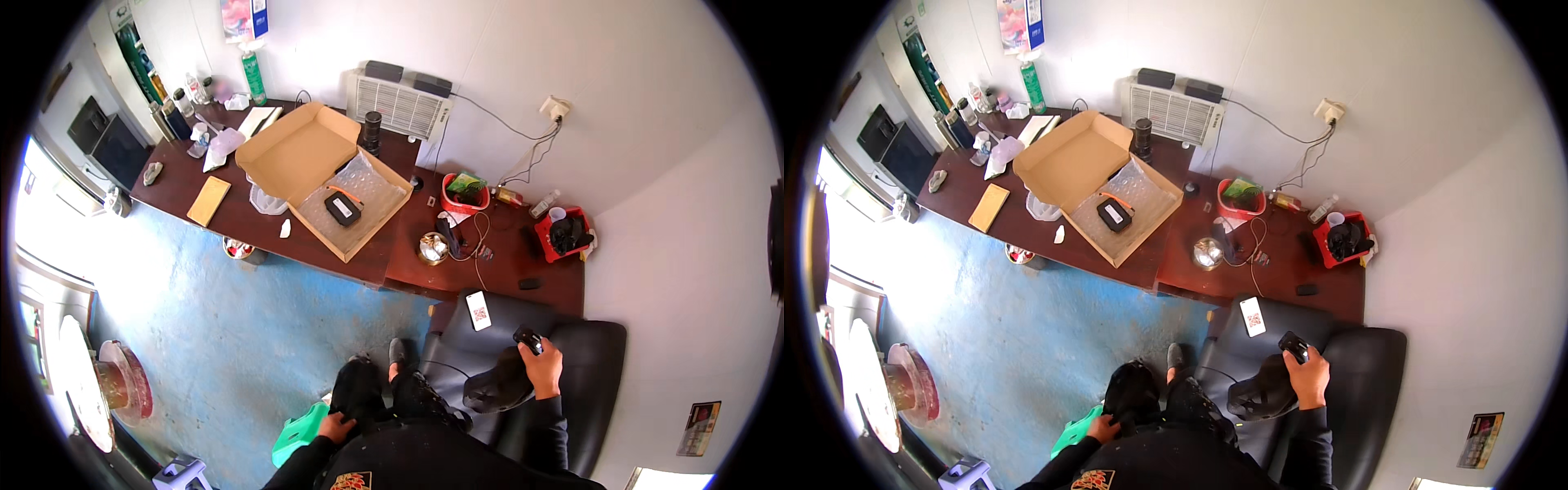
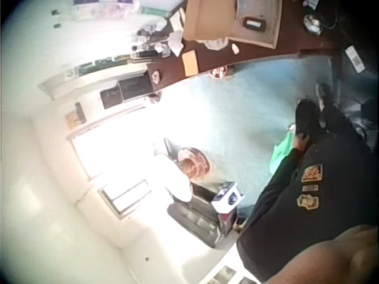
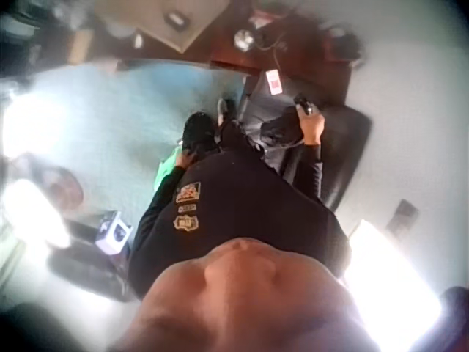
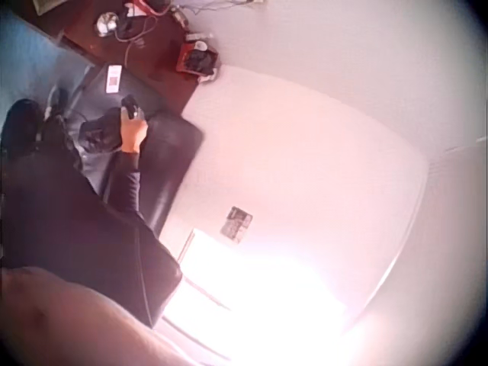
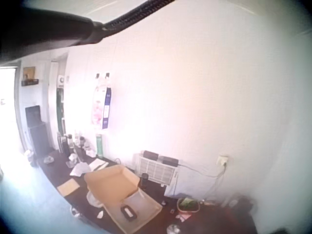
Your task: The person sits on a chair and handles a small orange and black device, placing it into a black bag. They then pick up a black camera-like device and place it into the same bag. Finally, they pick up a white rectangular object from the chair and place it into a cardboard box on the table.
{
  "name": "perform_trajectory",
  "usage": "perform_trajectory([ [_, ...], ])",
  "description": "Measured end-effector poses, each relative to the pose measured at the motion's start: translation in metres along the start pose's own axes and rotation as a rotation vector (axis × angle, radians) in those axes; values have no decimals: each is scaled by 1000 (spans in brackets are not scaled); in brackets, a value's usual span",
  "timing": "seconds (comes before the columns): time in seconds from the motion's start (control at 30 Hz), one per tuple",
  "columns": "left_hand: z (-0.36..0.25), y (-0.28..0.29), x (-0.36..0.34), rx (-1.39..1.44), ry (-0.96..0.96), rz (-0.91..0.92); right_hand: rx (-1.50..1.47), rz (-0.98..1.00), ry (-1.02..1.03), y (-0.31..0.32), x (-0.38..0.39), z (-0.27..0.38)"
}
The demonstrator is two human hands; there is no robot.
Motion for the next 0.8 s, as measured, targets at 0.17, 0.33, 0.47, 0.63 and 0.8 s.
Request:
perform_trajectory([
  [0.17, -6, 44, -1, -14, 192, 151, -20, -45, 42, 19, 16, -2],
  [0.33, 43, 49, -25, -64, 232, 55, -42, -31, 111, 31, 15, 2],
  [0.47, 49, 61, -15, -52, 186, 112, -14, -70, 201, 44, 12, -8],
  [0.63, 104, 38, -36, -381, -224, 174, -6, 12, 165, 45, 9, -9],
  [0.8, 149, 41, -26, -329, -50, 43, 24, 9, 180, 24, 9, -3],
])
Point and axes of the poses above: each hand's wrist, its own x-axis away from the middle knuckle, its own y-axis out of the back of the hand, z = x × y, the point moved 6 cm from there along -x, towards the middle knuckle, and after that the axes turned 15 degrees about y, right-handed, at the moved point
